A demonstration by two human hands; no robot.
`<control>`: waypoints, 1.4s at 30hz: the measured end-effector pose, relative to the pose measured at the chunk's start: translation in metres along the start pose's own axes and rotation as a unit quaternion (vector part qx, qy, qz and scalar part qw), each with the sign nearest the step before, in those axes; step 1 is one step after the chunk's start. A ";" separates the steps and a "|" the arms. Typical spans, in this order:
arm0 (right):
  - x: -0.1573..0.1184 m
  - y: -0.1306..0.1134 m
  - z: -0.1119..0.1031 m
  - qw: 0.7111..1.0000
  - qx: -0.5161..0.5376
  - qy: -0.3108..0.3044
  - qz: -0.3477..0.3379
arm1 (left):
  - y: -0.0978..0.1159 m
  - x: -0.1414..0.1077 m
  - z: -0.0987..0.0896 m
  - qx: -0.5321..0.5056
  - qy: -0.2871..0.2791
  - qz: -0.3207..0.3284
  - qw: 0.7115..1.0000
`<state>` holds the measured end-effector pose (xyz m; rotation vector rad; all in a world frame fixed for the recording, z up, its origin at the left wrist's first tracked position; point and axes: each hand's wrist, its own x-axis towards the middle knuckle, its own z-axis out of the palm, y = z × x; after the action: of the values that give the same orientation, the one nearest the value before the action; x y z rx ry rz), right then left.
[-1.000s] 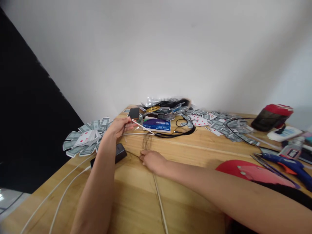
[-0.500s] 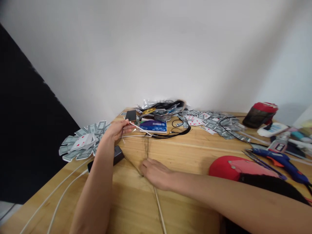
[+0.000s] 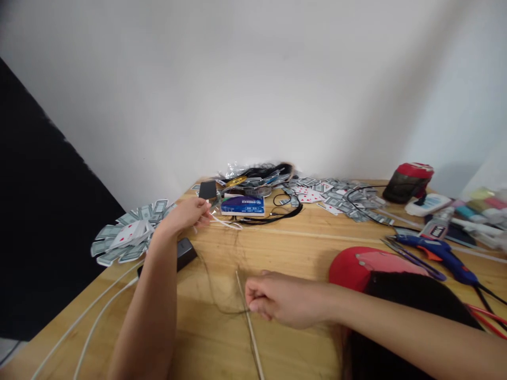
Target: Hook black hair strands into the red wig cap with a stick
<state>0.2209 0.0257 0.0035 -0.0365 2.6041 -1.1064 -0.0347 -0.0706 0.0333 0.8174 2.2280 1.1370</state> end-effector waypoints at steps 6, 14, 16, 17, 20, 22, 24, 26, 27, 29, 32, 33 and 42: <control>-0.011 0.010 -0.010 0.996 0.032 0.085 0.023 | 0.045 -0.053 0.041 0.042 -0.110 0.150 0.982; -0.010 0.022 -0.022 0.964 0.094 0.247 0.040 | 0.058 -0.072 0.119 0.124 -0.087 0.229 0.962; -0.012 0.024 -0.024 0.959 0.104 0.262 0.042 | 0.057 -0.071 0.124 0.136 -0.093 0.228 0.960; -0.013 0.025 -0.024 0.957 0.107 0.267 0.043 | 0.056 -0.070 0.124 0.144 -0.095 0.231 0.958; -0.016 0.032 -0.026 0.951 0.116 0.283 0.048 | 0.054 -0.069 0.118 0.174 -0.097 0.246 0.948; -0.018 0.037 -0.028 0.949 0.121 0.288 0.048 | 0.053 -0.068 0.112 0.190 -0.116 0.258 0.940; -0.020 0.041 -0.031 0.948 0.130 0.286 0.042 | 0.052 -0.068 0.105 0.196 -0.156 0.267 0.930; -0.021 0.042 -0.034 0.950 0.141 0.277 0.028 | 0.052 -0.068 0.100 0.191 -0.204 0.274 0.920; -0.022 0.042 -0.036 0.951 0.148 0.269 0.020 | 0.053 -0.068 0.098 0.185 -0.222 0.278 0.916; -0.024 0.040 -0.039 0.955 0.163 0.248 0.005 | 0.054 -0.068 0.094 0.170 -0.235 0.283 0.914; -0.031 0.036 -0.042 0.961 0.183 0.206 -0.008 | 0.058 -0.066 0.087 0.144 -0.207 0.291 0.923; -0.033 0.035 -0.043 0.964 0.185 0.193 -0.012 | 0.059 -0.065 0.083 0.135 -0.192 0.294 0.927; -0.053 0.038 -0.049 0.938 0.241 0.248 -0.025 | 0.048 -0.050 0.026 0.011 -0.045 0.291 0.955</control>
<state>0.2603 0.0947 0.0229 0.3296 2.6538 -1.9583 0.0307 -0.0694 0.0683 1.5703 1.9737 1.2919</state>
